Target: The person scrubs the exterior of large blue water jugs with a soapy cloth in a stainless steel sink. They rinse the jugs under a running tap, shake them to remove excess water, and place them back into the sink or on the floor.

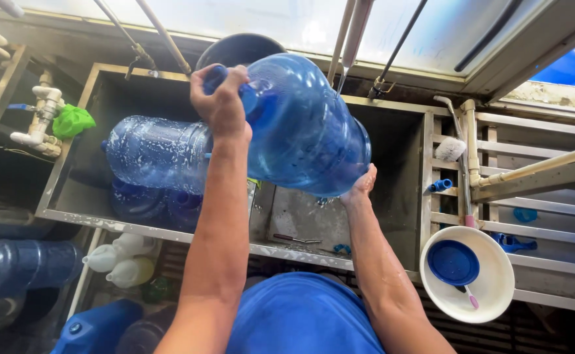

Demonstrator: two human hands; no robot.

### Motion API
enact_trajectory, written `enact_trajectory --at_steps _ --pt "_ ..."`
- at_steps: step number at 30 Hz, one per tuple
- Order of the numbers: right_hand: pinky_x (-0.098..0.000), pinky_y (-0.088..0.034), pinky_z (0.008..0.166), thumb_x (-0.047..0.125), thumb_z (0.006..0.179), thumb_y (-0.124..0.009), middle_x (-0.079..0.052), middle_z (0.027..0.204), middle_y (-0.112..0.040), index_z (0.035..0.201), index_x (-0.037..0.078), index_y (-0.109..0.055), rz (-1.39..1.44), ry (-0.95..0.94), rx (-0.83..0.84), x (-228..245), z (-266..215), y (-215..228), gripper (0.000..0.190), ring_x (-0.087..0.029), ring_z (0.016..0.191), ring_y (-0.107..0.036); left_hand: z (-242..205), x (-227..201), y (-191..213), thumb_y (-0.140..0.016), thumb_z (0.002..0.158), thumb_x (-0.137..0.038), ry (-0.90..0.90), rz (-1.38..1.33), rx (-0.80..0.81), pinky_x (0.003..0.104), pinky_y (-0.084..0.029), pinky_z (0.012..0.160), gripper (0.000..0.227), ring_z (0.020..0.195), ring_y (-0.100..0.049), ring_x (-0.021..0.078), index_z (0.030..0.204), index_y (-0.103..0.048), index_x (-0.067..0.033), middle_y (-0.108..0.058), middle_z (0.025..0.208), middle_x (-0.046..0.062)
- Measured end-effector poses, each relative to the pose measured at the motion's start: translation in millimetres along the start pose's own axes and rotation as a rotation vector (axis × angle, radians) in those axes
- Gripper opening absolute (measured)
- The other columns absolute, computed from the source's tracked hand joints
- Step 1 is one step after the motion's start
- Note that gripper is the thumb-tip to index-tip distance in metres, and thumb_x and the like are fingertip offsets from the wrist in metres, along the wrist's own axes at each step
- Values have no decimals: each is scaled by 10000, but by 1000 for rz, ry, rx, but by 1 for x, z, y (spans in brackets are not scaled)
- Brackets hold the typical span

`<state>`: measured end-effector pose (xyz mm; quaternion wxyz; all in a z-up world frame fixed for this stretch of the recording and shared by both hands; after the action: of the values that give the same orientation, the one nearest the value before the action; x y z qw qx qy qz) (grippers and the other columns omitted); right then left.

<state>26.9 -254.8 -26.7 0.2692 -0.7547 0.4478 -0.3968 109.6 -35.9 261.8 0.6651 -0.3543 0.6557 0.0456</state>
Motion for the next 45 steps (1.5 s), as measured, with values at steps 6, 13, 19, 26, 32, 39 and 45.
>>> enact_trajectory --at_steps 6,13,19,26,32,39,45 --pt "-523 -557 962 669 861 -554 -176 1171 -689 1220 54 -689 -33 20 38 16 -14 5 725 -363 1058 -680 2 -42 21 -887 730 -229 -102 -52 1413 442 -563 1001 449 976 -673 250 1008 -568 -78 -653 977 136" --pt "-519 -567 950 682 853 -554 -179 1161 -692 1221 52 -690 -47 59 34 14 -20 -9 742 -362 1047 -685 -8 -3 23 -799 593 114 -257 -87 -34 314 -563 601 388 572 -691 194 923 -668 -41 -674 714 151" --pt "-515 -576 938 696 845 -553 -182 1152 -694 1222 50 -690 -90 55 72 45 -2 -18 760 -360 1036 -690 -7 -69 78 -848 561 -46 -378 -100 816 346 -572 787 413 758 -710 346 876 -593 36 -628 786 255" --pt "-417 -615 769 413 863 -780 -66 878 -708 1079 126 -751 -691 272 -1 105 5 -163 361 -231 827 -727 56 -29 186 -627 782 -101 -341 -354 166 408 -591 795 71 763 -608 238 852 -626 -88 -557 829 114" --pt "-399 -519 1094 381 976 -692 -101 1299 -686 1344 122 -673 -1112 389 394 121 -7 -227 450 -211 1196 -657 63 -6 227 -652 695 -176 -84 -600 23 383 -583 802 131 787 -633 204 815 -668 -126 -607 777 43" --pt "-404 -534 1055 266 885 -653 -138 1251 -688 1289 75 -672 -1554 634 323 65 -18 -138 447 -260 1154 -666 83 23 240 -656 671 -163 -50 -734 -84 432 -578 842 144 807 -625 262 801 -690 -112 -612 791 84" --pt "-408 -546 1022 168 808 -619 -170 1210 -689 1242 35 -670 -1908 823 161 94 -24 -28 457 -302 1118 -673 44 62 173 -622 622 -280 24 -606 101 516 -565 814 218 793 -632 343 756 -623 -108 -596 749 182"
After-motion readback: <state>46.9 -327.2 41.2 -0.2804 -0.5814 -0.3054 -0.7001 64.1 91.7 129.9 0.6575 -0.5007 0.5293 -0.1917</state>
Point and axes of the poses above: each hand's wrist, its own z-axis towards the middle knuckle, its own y-axis out of the back of the hand, x = y × z, the point moved 1 cm from there along z, towards the middle knuckle
